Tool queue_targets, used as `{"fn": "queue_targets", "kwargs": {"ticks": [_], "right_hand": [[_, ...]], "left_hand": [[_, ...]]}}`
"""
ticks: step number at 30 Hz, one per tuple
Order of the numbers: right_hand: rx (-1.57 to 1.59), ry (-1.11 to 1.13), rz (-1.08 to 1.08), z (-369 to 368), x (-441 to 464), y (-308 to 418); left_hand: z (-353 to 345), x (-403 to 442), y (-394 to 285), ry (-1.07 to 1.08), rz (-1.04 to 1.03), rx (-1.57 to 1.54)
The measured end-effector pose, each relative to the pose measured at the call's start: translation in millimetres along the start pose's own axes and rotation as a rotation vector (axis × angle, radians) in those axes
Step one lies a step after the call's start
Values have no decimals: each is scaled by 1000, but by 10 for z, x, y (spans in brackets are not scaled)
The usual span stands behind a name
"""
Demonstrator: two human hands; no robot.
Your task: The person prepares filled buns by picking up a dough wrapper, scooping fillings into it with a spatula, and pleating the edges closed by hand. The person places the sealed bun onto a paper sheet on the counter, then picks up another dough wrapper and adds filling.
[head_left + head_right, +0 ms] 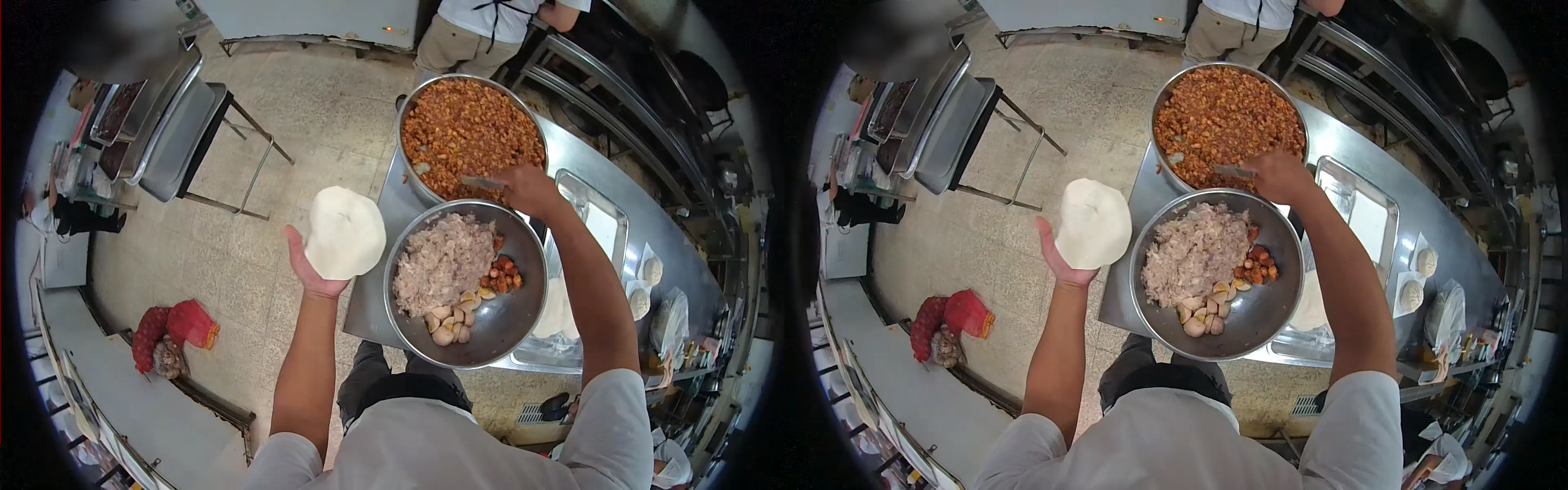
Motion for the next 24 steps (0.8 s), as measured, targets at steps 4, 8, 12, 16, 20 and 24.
{"fn": "queue_targets", "kwargs": {"ticks": [4,8,12,16,20,24], "right_hand": [[128,20,-11,-142,-33,-20],[292,49,-93,-168,-47,-9],[335,116,-182,-206,6,-31],[545,79,-263,-331,-9,-216],[719,34,-420,-222,-95,-288],[620,-177,-395,118,-248,-352]], "left_hand": [[19,212,131,36,31,55],[78,427,270,-13,54,31],[73,554,336,-34,39,80],[40,641,351,-43,31,118],[-52,761,311,-59,-4,166],[-220,949,339,-82,-16,192]]}}
Point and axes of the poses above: each hand's wrist, its own x-axis towards the middle knuckle, its own z-axis out of the back of the hand, y = z × x, the point moved 10 cm from there along x, towards the middle knuckle, and after that the axes turned 3 degrees about x, right-handed, at the moved point
